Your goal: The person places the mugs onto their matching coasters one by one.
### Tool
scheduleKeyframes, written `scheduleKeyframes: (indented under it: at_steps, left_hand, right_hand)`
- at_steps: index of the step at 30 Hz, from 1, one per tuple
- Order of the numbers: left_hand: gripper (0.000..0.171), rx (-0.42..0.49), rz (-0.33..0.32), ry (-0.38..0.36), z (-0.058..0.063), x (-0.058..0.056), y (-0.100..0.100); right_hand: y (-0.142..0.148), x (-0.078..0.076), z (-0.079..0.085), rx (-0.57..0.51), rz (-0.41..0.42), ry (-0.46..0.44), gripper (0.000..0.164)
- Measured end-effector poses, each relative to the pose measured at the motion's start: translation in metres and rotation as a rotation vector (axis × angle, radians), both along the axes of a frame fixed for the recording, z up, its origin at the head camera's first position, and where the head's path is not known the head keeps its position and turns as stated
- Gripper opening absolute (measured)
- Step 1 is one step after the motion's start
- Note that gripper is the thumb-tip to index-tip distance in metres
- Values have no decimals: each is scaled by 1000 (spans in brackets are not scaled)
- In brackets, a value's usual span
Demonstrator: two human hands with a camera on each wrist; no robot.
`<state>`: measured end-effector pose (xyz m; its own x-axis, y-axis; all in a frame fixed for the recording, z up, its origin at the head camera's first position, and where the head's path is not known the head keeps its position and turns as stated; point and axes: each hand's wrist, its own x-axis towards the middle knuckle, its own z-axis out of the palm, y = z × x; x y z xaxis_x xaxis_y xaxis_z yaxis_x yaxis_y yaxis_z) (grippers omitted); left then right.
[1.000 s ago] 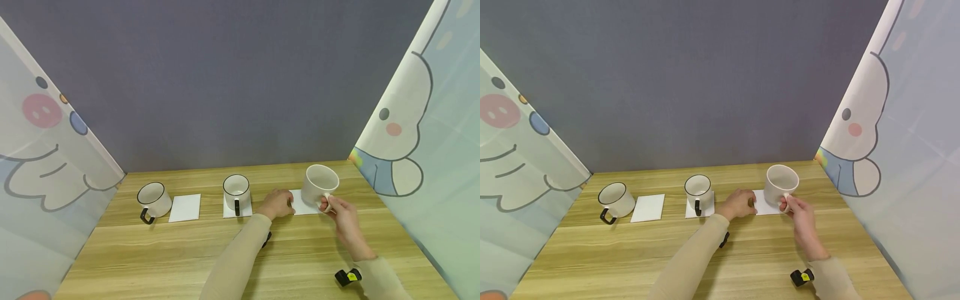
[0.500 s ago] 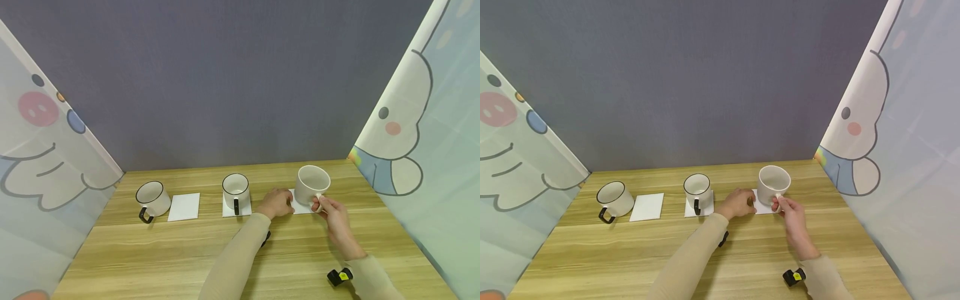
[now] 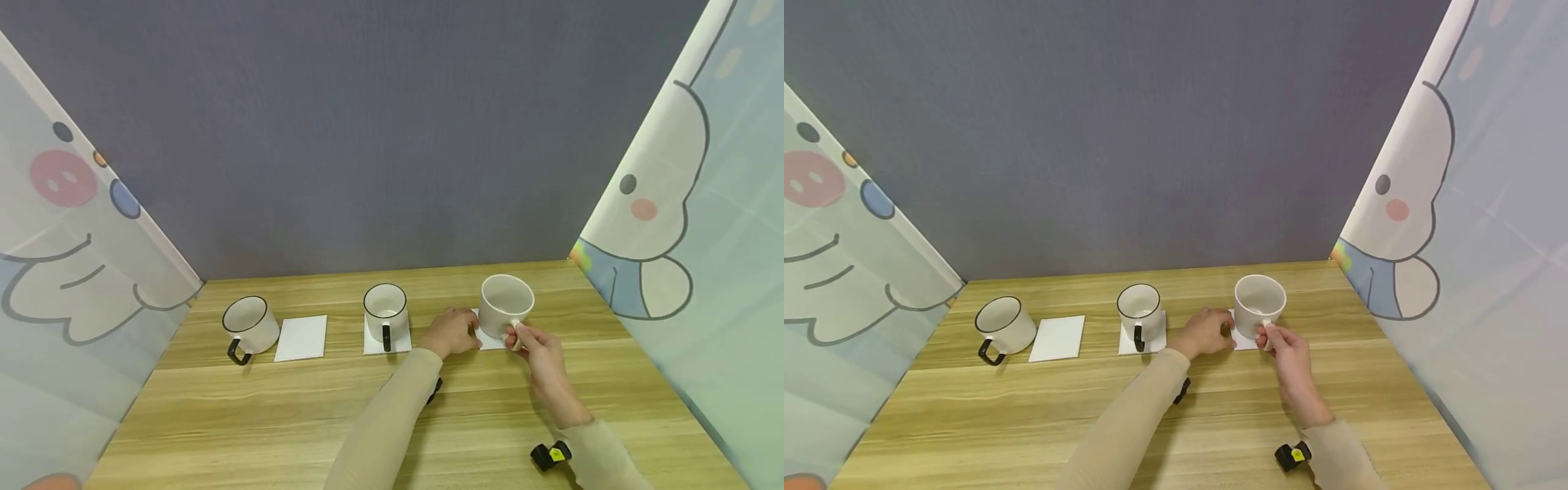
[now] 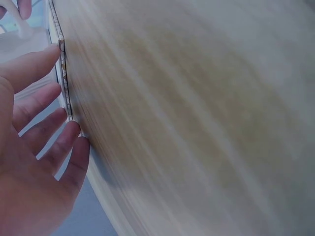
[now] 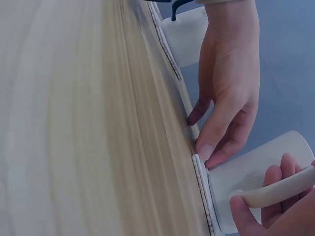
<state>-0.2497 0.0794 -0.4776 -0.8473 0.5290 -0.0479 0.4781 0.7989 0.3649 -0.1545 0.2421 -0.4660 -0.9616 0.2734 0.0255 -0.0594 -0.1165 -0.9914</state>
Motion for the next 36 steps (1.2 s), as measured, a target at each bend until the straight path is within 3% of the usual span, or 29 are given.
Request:
scheduleKeyframes:
  at_steps: [19, 25, 32, 36]
  left_hand:
    - [31, 15, 11, -1, 2, -1, -3]
    - [33, 11, -10, 12, 8, 0, -5]
    - [19, 26, -57, 102, 20, 8, -7]
    - [14, 29, -63, 137, 34, 15, -10]
  right_hand:
    - [-11, -5, 6, -36, -78, -82, 29]
    - [-5, -7, 7, -3, 9, -88, 31]
    - [10, -5, 3, 58, 138, -86, 41]
    - [16, -5, 3, 45, 167, -96, 40]
